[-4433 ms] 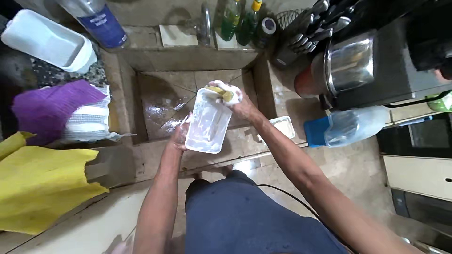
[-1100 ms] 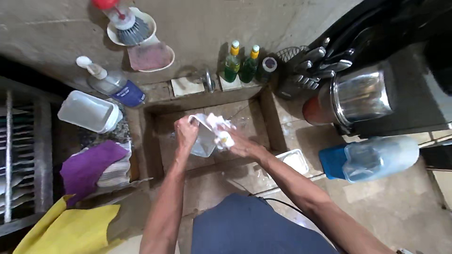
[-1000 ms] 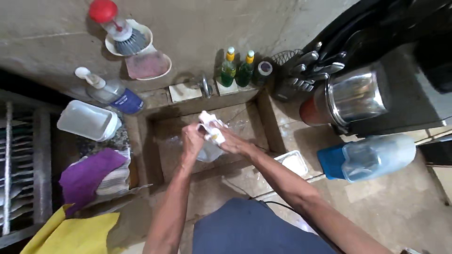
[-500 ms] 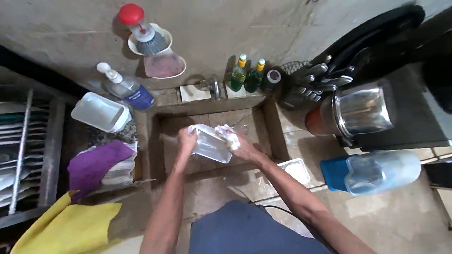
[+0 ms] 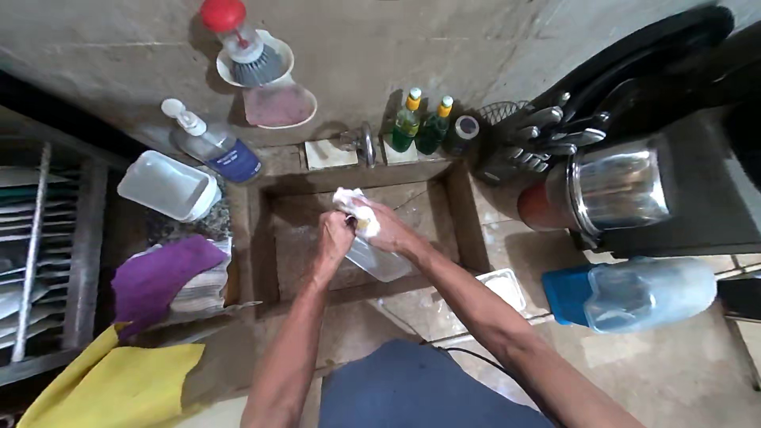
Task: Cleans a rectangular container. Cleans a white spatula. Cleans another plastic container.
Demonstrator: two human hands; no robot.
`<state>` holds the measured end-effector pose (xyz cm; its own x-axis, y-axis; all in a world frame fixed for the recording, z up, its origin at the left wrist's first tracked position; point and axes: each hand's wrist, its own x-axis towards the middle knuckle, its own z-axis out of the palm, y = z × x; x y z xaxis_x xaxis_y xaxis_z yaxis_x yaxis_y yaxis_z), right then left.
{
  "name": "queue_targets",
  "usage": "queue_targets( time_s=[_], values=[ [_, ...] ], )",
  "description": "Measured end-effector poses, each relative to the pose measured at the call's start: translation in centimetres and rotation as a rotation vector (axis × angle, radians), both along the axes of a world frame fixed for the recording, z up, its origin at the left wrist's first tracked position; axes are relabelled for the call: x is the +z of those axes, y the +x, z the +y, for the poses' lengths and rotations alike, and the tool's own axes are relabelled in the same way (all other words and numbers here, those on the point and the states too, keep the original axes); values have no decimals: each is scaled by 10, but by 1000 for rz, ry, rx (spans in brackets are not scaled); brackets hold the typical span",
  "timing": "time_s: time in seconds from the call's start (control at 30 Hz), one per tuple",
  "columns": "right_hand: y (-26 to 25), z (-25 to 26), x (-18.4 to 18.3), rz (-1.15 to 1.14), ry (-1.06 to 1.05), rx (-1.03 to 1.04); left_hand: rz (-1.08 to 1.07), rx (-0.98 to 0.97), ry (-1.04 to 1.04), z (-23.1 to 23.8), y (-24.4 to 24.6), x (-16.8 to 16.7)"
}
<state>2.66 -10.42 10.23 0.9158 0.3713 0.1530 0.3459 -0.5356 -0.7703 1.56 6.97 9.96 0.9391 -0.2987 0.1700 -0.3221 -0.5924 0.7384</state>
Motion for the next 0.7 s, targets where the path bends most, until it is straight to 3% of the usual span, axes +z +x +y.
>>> queue_targets(
  time_s=[0.1, 0.23, 0.3, 0.4, 0.5, 0.6, 0.7],
  values=[
    [-15, -6, 14, -24, 99, -115, -18, 110, -9, 9, 6, -13],
    [-30, -5, -2, -66, 109, -206, 416, 467, -247, -5, 17, -31],
    [-32, -4, -16, -28, -6, -157, 390, 421, -282, -7, 23, -39],
    [-24, -7, -8, 79, -118, 2, 347, 182, -136, -6, 17, -29],
    [-4, -5, 23, 279, 85, 4, 369, 164, -201, -9, 14, -24],
    [3, 7, 12, 474, 363, -138, 441, 307, -429, -9, 2, -27],
    [-19, 25, -12, 410, 568, -321, 844, 376, -261, 6, -65, 7]
  ],
)
